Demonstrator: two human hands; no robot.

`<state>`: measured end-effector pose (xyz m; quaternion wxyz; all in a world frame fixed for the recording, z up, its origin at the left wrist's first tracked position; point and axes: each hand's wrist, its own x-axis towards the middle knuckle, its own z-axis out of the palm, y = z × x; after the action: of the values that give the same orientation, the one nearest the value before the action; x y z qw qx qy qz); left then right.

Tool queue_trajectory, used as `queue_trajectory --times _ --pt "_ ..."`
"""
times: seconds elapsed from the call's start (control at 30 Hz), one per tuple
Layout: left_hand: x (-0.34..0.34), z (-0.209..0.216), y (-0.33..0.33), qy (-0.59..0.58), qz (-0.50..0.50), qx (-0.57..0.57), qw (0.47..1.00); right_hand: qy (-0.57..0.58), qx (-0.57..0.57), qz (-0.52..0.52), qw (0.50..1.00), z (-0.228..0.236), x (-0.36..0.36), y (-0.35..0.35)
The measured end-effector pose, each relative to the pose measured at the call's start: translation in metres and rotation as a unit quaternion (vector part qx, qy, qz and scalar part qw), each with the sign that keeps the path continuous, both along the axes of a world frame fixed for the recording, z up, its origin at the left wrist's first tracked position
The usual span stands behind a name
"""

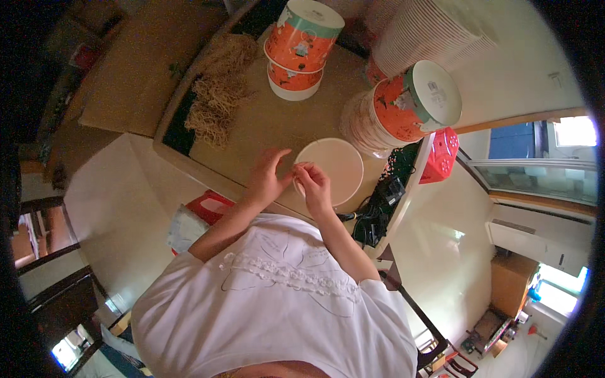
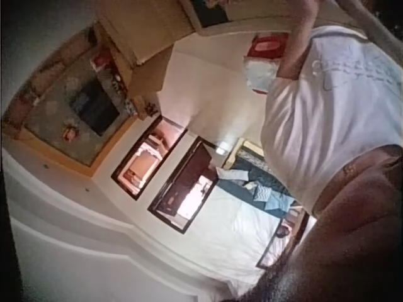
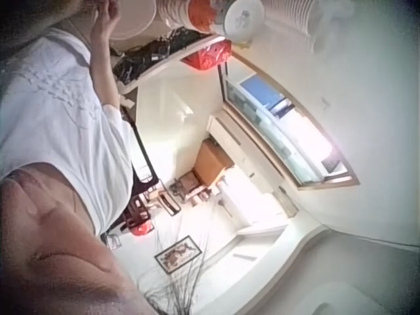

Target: Assembling components and attaching strings to paper cups for packaging.

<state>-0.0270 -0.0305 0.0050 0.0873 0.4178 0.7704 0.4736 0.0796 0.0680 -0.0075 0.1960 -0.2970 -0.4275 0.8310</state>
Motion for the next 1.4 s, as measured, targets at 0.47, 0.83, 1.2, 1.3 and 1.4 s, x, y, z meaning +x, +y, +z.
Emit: queue_trajectory --times 0.47,0.83,1.2,1.3,1.4 --pt "-0.013 -0.035 0.033 -0.022 0.074 -0.003 0.997 0.077 0.001 -0.159 0.984 0.061 0.036 0.039" --pt "-0.037 -0.025 0.015 0.008 0.121 -0.105 0.987 0.254 -0.152 -0.242 0.924 0.073 0.117 0.083" --pt "-0.057 -0.071 0.008 -0.052 0.133 -0.081 0.986 0.075 -0.125 -0.281 0.949 0.035 0.126 0.064" --pt "-0.055 -0.033 0.012 -0.009 0.139 -0.127 0.982 0.062 -0.093 -0.303 0.946 0.037 0.124 0.062" --pt "-0.057 -0.018 0.011 0.021 0.142 -0.161 0.976 0.001 -0.011 -0.265 0.964 0.039 0.125 0.059"
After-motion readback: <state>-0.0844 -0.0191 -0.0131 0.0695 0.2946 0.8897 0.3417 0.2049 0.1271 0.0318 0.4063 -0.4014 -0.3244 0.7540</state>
